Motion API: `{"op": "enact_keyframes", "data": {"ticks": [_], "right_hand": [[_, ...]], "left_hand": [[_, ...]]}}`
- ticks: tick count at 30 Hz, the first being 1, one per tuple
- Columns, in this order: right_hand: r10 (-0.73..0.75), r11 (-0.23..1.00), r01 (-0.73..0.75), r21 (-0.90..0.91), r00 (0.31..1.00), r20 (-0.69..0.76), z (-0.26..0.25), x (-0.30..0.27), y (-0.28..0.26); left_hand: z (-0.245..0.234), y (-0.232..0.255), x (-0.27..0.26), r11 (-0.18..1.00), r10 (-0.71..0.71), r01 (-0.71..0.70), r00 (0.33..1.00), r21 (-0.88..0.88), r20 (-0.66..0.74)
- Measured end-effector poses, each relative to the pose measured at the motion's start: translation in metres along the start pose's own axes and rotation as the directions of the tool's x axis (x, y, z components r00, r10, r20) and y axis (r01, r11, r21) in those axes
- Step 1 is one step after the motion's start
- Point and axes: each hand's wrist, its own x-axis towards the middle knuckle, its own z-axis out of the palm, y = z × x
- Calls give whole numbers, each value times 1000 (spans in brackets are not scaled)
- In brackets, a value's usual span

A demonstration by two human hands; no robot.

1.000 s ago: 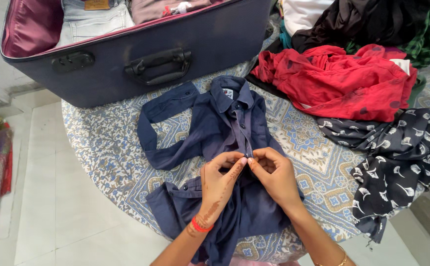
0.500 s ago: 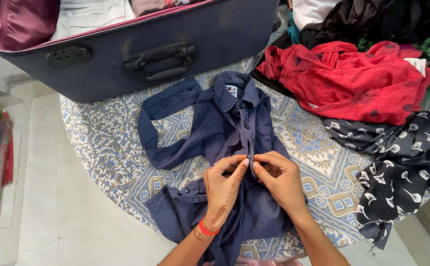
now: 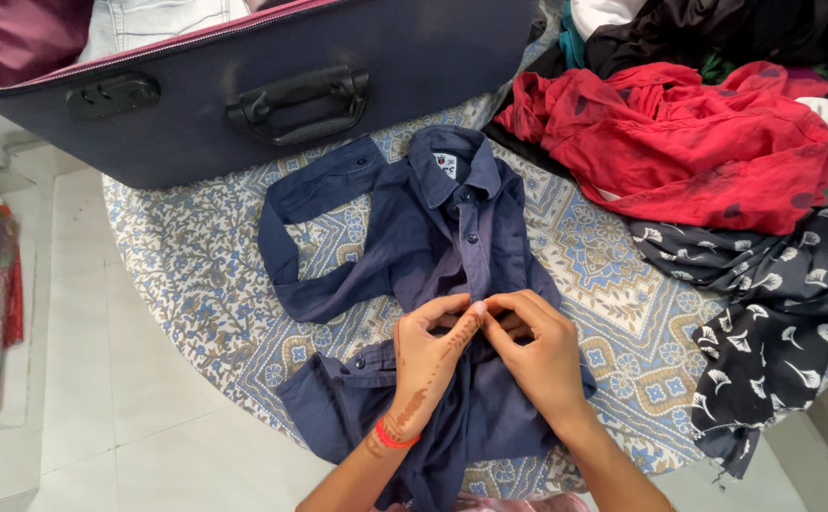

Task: The person folds a pair of jeans and a button-down shirt on a bed and places them into an open suitcase.

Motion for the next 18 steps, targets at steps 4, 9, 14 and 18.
{"op": "enact_keyframes", "data": {"ticks": [4, 9, 14, 18], "right_hand": [[-11, 1000, 11, 3, 1000, 5, -1, 0, -3], [-13, 1000, 13, 5, 1000, 22, -3, 1, -4], [-55, 998, 56, -17, 997, 51, -4, 1, -4], [-72, 997, 74, -28, 996, 57, -5, 0, -5]], "left_hand": [[0, -2, 2, 969, -110, 116, 993, -216, 42], [1, -11, 3, 934, -148, 154, 988, -321, 45], [2, -14, 5, 931, -135, 142, 990, -336, 44], [0, -8, 5, 938, -148, 149, 989, -312, 28]]}}
